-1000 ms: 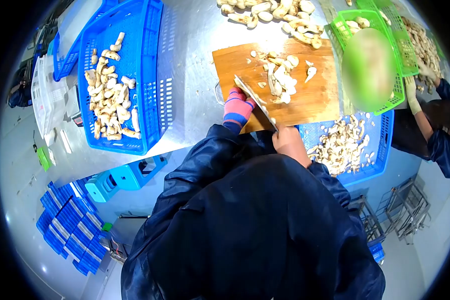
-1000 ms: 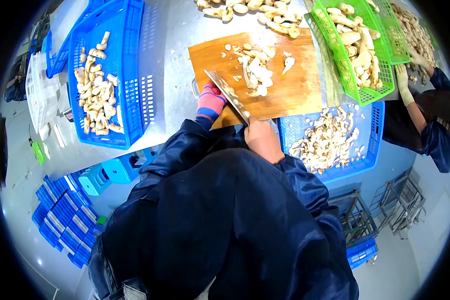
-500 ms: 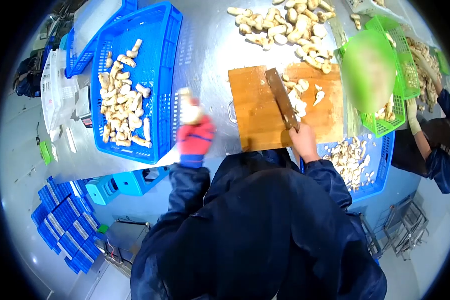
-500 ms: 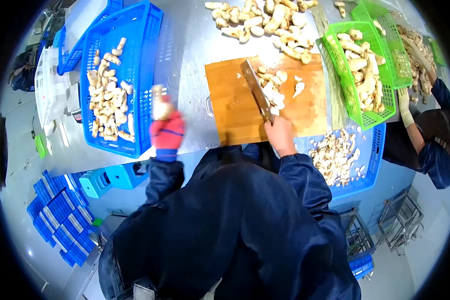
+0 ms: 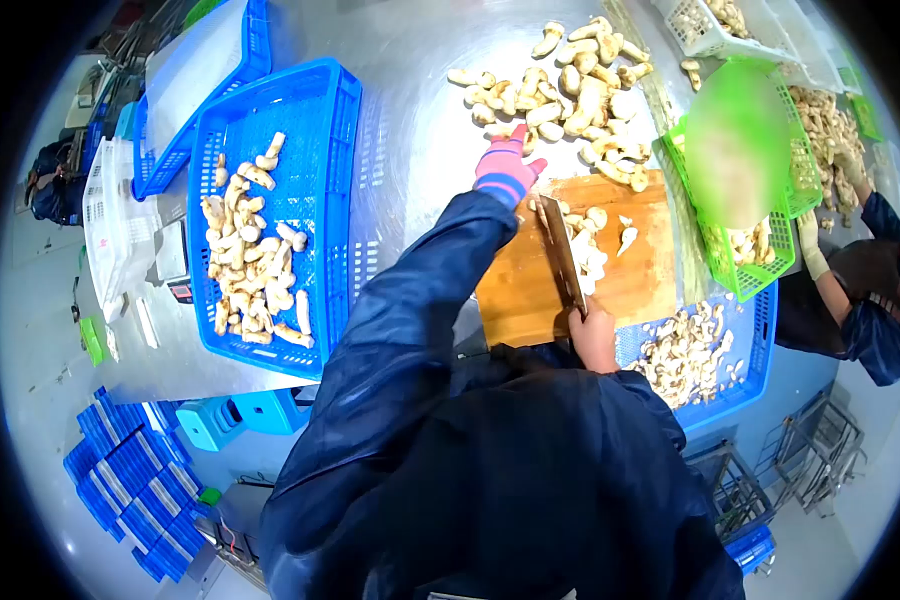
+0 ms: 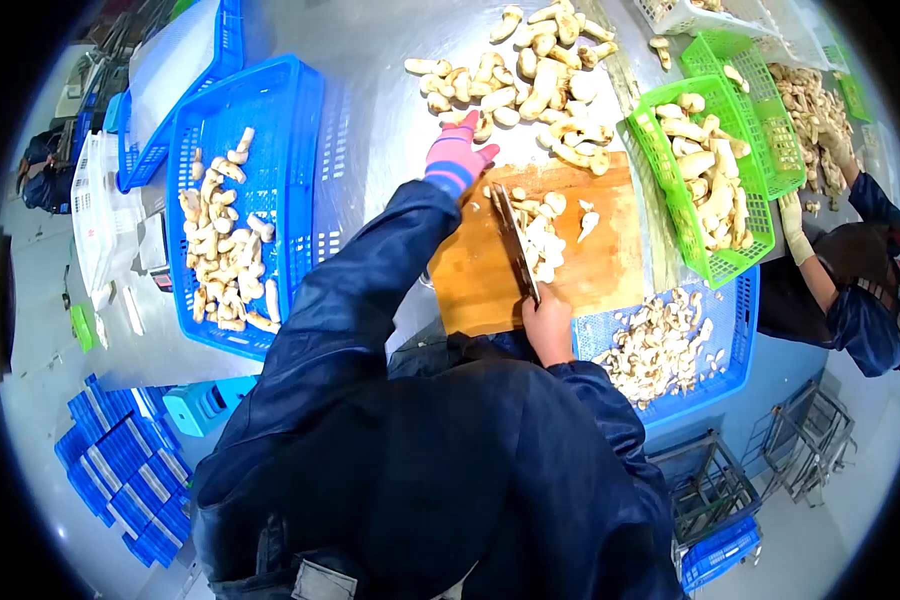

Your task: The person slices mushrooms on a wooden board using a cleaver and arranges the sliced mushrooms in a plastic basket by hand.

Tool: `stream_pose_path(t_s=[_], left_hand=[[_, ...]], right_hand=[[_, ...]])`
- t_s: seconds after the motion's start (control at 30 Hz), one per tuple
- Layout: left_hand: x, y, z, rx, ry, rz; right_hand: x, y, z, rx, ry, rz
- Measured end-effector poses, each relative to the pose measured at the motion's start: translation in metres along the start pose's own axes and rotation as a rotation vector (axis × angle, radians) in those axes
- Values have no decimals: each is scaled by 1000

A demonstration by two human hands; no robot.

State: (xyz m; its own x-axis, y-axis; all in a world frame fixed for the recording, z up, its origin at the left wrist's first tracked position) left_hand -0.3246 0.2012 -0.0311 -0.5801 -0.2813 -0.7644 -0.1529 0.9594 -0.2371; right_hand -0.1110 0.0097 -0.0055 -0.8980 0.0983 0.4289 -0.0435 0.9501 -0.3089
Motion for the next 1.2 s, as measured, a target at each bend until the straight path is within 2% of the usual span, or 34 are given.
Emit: stream_pose_path(t_s=[0.07, 0.1, 0.17, 0.2, 0.23, 0.37, 0.43, 0.53, 0.63, 0.77, 1.0, 1.1, 1.13, 1.2], left_hand=[[-2, 20, 17, 17, 221, -94], [-6, 20, 17, -17, 219, -92], [27, 33, 39, -138, 254, 107], [28, 26, 31, -199, 109, 199], [25, 17, 20, -149, -25, 189], [7, -71, -26, 33, -85, 284], [13, -122, -31, 58, -57, 204], [29, -167, -23, 205, 127, 307], [30, -179, -18, 201, 163, 355], [28, -176, -16, 204, 231, 429], [43, -170, -22, 187, 133, 541], [59, -171, -25, 120, -22, 481], [70, -169, -22, 162, -153, 196], [88, -174, -10, 158, -919, -252]], right_hand=[[0, 0, 2, -23, 50, 1], [-2, -3, 2, -33, 75, 5], [2, -3, -3, -14, 79, 37], [4, -3, -4, -23, 84, 46], [3, -3, -5, -32, 89, 53], [-7, 0, 1, -59, 53, 30], [-10, 3, 2, 7, 44, 42], [3, 4, -11, 81, -15, -34], [13, 0, -32, 232, -28, -141], [20, -6, -54, 257, -193, -276], [14, 8, -36, 385, -418, -291], [28, 25, 4, 354, -286, -232], [28, 28, 5, 330, -201, -189], [31, 31, 5, 286, -25, -102]])
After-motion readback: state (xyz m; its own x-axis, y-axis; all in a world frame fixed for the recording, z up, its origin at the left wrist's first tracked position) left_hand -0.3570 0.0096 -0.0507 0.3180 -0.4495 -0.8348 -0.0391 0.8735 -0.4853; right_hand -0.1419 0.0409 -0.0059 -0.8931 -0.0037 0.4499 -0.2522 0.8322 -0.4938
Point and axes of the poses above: each hand's wrist, its own y-axis towards the middle knuckle, its own z-axis out of the palm, x = y × z, the point moved 4 cm from there along y, towards the middle knuckle, and after that the axes turned 15 degrees about -y, right-handed, at the moved point
